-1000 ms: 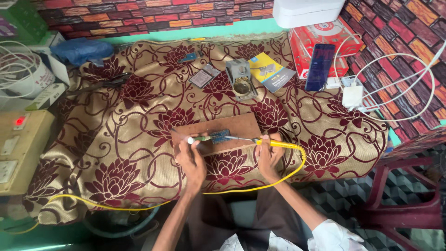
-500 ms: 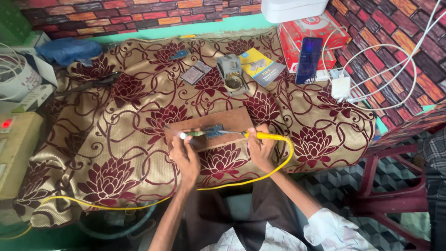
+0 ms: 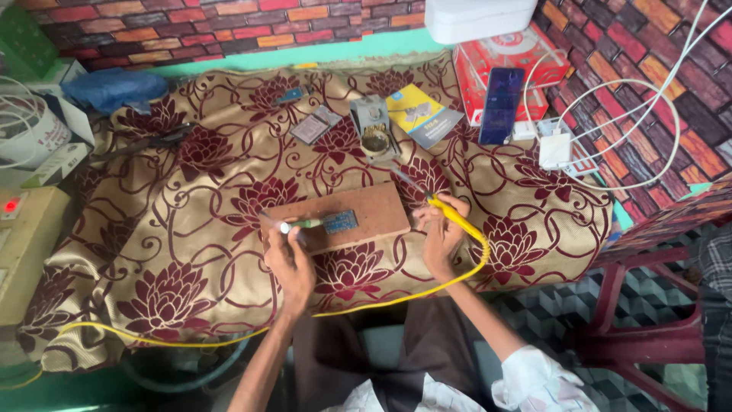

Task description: The person solders a small blue circuit board using a soldering iron and solder wire. They hold the board with one hand and apply the soldering iron with the other, working on various points of the board.

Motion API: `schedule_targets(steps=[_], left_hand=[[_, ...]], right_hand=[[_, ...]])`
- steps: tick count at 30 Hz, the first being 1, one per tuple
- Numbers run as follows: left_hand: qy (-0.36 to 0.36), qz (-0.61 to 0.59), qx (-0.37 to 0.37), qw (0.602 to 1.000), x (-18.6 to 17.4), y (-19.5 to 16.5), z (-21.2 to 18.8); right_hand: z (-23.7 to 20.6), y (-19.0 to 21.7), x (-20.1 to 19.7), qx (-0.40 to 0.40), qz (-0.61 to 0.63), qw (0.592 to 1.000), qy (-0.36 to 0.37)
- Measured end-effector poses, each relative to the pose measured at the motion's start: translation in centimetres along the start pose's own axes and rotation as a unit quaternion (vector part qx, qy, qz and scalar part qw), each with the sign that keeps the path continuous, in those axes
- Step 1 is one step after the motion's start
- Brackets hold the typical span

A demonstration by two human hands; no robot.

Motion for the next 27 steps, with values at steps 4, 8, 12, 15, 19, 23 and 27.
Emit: schedule_targets(steps=[4,8,12,15,19,23,27], left_hand=[[-0.006,0.057,0.054,0.997,0.1,-0.5,-0.6],[-0.027,0.092,0.11,0.989,0.0,-1.0,-0.8],[-0.011,0.106,0.104,0.989,0.3,-0.2,-0.5],[-0.007,0.106,0.105,0.989,0.4,0.2,-0.6],[-0.024,0.097,0.108,0.989,0.1,0.3,-1.2],[-0.025,-0.045,0.119,0.992,0.3,0.4,-1.2],[-0.031,-0.032,0.1,0.994,0.2,0.9,-1.6]], right_hand=[[-0.2,-0.4,-1.0,0.003,-0.037,0.999,-0.027],[-0.8,-0.1,-0.8,-0.03,-0.099,0.994,0.019],[-1.2,-0.6,-0.6,-0.019,-0.097,0.994,0.035],[-1.3,-0.9,-0.6,-0.013,-0.106,0.993,0.04],[-1.2,-0.6,-0.6,-0.023,-0.129,0.99,0.06],[-1.1,-0.4,-0.8,-0.025,-0.115,0.993,0.032],[-1.6,-0.7,-0.9,0.002,-0.086,0.996,0.01]])
Point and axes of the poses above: each hand's wrist, its own z-axis towards the middle knuckle, its own x-axis out of the palm, y = z × x, the point moved 8 cm from there along z, towards the middle knuckle, and after that the axes turned 7 degrees about z, right-handed, at the moved point
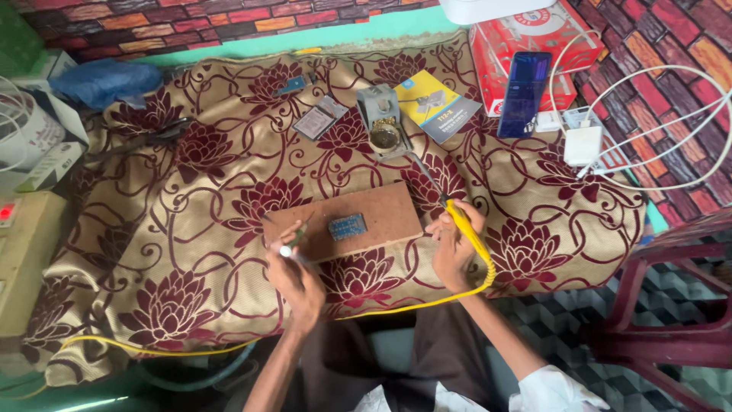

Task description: The person solders a small blue circuit board using a soldering iron and solder wire. They hold the board with one hand and apply the soldering iron with the other, working on various points of the board.

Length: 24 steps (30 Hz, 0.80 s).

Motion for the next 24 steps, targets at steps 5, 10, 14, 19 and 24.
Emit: schedule_targets(steps=[5,10,14,19,24], left_hand=[[0.002,0.031,0.028,0.999,-0.1,0.0,-0.2],[0.002,0.073,0.015,0.997,-0.3,0.5,-0.3],[0.006,0.138,0.047,0.989,-0.3,0.4,-0.5],[0.004,0.113,0.039,0.993,0.0,0.9,-0.6],[0.018,0.092,0.032,0.995,-0.2,0.1,-0.4]], right_hand=[[-0.2,-0.2,0.0,-0.007,-0.044,0.999,0.018],[0.1,0.1,0.1,-0.028,-0.039,0.999,0.018],[0.2,0.7,0.1,-0.05,-0.064,0.997,0.018],[0.0,0.5,-0.1,-0.015,-0.056,0.998,0.003],[0.1,0.1,-0.1,0.015,-0.053,0.998,-0.008]])
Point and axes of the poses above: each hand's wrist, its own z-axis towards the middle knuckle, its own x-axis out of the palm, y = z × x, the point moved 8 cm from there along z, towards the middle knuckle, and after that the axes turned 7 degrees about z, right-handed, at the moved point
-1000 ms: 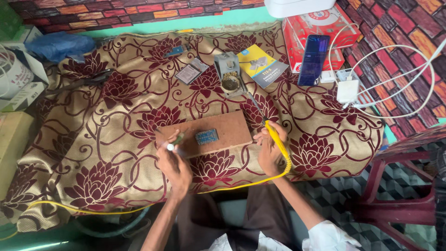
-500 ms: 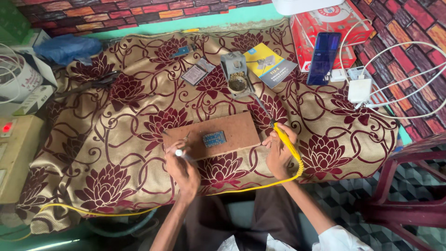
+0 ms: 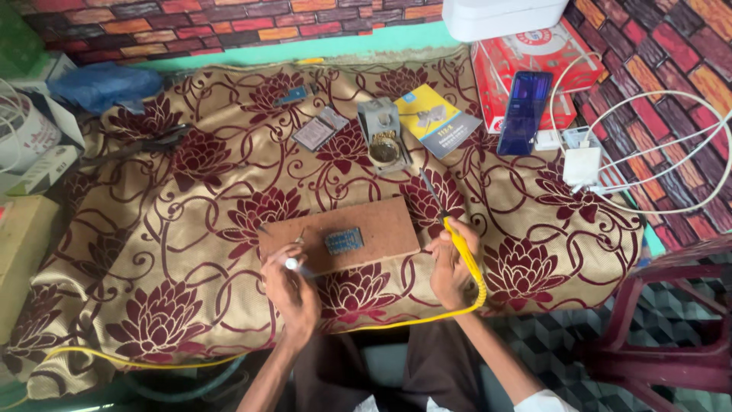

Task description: The person solders a small blue circuit board using a soldering iron and solder wire. They hold the board with one hand and apply the soldering iron with the other, working on various points of the board.

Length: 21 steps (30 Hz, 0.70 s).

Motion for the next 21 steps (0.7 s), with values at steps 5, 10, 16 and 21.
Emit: schedule_targets(steps=[5,10,16,21], left_hand=[[0.006,0.016,0.009,1.0,-0.1,-0.7,0.7],[0.004,0.027,0.015,1.0,-0.1,-0.7,0.6],[-0.011,-0.02,-0.003,1.0,0.2,0.6,-0.4],[-0.021,-0.11,-0.04,0.993,0.5,2.1,-1.2]], right_hand=[[0.2,0.0,-0.1,-0.001,0.027,1.0,-0.005],[-0.2,0.1,-0.2,0.0,0.006,1.0,0.004],[1.0,-1.6,-0.5,0.051,0.067,0.996,-0.035],[2.6,-2.6,0.2,0.052,0.12,0.991,-0.028]])
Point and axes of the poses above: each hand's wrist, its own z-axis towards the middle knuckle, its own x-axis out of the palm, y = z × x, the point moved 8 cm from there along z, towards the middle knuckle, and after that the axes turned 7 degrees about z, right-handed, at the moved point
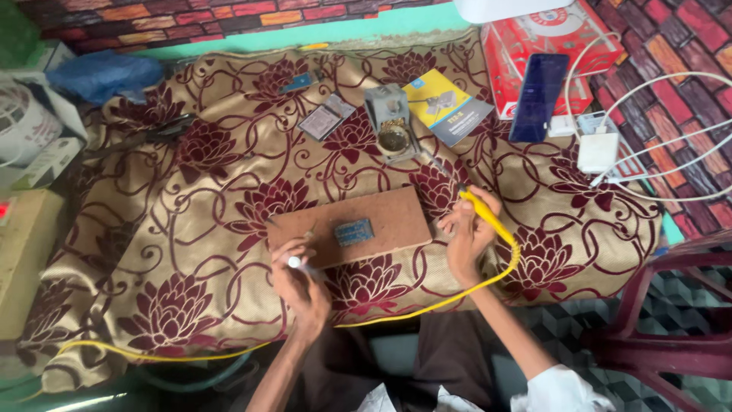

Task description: The person solders a small blue circuit board using a soldering iron and solder wire. They hold the board with one hand and apply the soldering iron with the other, working on various points of the board.

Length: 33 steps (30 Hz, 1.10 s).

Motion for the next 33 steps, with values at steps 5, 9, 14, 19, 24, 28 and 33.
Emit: schedule_targets(steps=[5,9,14,19,24,28,33], left_hand=[[-0.004,-0.06,0.016,0.998,0.6,-0.2,0.0],[0.009,-0.055,-0.004,0.998,0.6,-0.2,0.1],[0.021,0.077,0.05,0.996,0.3,-1.3,0.5],[0.022,-0.033,-0.001,0.999,0.5,-0.6,0.3],[0.032,-0.009,0.004,0.999,0.6,-0.7,0.4],[0.024,-0.047,0.015,0.998,0.6,-0.9,0.6],[0.01,-0.098,-0.036,0.994,0.4,-0.4,0.6]], right_hand=[[2.1,-0.8,2.1,-0.009,-0.059,0.997,0.046],[3.4,-1.8,3.9,0.013,-0.079,0.994,0.076],[4.8,-1.7,5.6,-0.004,-0.113,0.986,0.126],[5.0,-1.6,6.7,0.014,-0.167,0.974,0.153],[5.1,-1.1,6.2,0.003,-0.149,0.982,0.116],[4.6,-0.1,4.5,-0.01,-0.109,0.992,0.063],[2.4,2.2,3.4,-0.009,0.005,0.999,0.032]])
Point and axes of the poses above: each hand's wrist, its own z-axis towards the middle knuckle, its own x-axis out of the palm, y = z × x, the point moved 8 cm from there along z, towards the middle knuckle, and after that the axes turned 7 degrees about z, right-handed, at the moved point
